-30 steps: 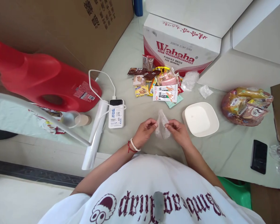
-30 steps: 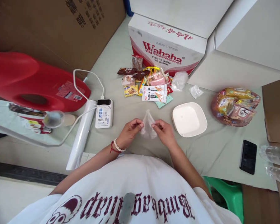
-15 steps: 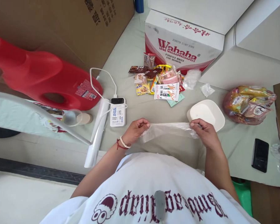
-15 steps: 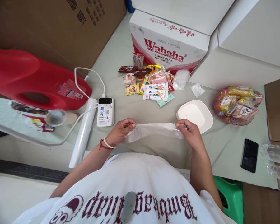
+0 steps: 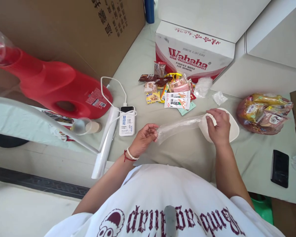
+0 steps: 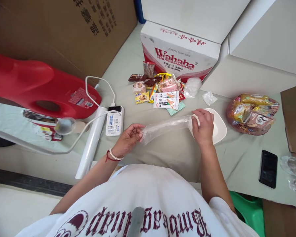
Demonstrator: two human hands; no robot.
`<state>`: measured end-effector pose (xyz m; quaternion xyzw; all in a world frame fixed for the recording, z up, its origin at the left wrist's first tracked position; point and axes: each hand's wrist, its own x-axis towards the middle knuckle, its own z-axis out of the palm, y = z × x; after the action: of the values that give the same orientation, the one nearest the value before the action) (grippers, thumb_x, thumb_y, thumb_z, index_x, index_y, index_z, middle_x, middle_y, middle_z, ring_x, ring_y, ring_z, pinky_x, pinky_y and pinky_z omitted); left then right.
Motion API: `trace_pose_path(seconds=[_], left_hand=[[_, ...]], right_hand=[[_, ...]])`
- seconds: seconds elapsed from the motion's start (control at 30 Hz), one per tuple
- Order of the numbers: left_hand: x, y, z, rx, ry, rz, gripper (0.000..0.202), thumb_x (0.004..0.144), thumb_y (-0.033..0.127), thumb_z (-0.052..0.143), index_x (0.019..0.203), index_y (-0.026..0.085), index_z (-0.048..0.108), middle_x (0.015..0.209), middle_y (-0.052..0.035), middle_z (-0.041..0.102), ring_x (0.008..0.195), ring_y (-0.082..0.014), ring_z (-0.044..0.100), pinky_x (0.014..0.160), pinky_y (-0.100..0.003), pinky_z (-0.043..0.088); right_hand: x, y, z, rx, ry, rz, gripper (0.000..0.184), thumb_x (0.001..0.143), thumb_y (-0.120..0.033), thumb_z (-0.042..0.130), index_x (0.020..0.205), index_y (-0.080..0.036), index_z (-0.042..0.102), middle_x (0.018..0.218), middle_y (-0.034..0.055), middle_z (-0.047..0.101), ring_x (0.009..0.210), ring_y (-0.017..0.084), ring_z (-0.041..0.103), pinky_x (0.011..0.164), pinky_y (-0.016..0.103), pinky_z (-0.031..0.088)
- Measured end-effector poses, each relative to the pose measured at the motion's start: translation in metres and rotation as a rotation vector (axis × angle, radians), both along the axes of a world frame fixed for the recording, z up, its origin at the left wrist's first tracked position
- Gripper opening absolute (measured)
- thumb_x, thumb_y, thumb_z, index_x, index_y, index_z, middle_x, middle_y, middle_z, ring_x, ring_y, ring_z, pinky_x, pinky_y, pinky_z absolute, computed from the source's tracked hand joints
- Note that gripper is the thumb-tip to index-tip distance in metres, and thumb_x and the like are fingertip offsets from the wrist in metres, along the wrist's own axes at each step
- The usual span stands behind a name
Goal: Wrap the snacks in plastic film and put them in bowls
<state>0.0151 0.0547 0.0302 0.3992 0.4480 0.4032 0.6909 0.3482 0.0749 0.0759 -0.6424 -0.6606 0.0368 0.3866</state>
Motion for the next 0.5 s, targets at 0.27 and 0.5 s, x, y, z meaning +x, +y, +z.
trace_pose_path(seconds=[0.27, 0.5], left_hand=[[0.011, -0.023, -0.001, 0.240, 0.259, 0.093, 0.031, 0.086, 0.029, 0.073, 0.114, 0.021, 0.061, 0.084, 0.0009, 0.060, 0.076, -0.0120, 0.058, 0.069, -0.024, 0.049], [0.024, -0.040, -0.002, 0.515, 0.420, -0.290, 0.025, 0.091, 0.022, 0.061, 0.116, 0.024, 0.065, 0.092, -0.0016, 0.068, 0.071, -0.0121, 0.059, 0.067, -0.026, 0.046]], right_hand=[[-0.084, -0.033, -0.009, -0.833, 0.802, 0.143, 0.051, 0.090, -0.071, 0.054, 0.089, -0.022, 0.064, 0.071, 0.0019, 0.056, 0.058, 0.014, 0.046, 0.047, 0.027, 0.035], [-0.131, -0.025, -0.048, -0.998, 1.098, 0.183, 0.047, 0.076, -0.066, 0.071, 0.080, -0.022, 0.053, 0.060, -0.0066, 0.042, 0.049, 0.008, 0.027, 0.045, 0.024, 0.018]])
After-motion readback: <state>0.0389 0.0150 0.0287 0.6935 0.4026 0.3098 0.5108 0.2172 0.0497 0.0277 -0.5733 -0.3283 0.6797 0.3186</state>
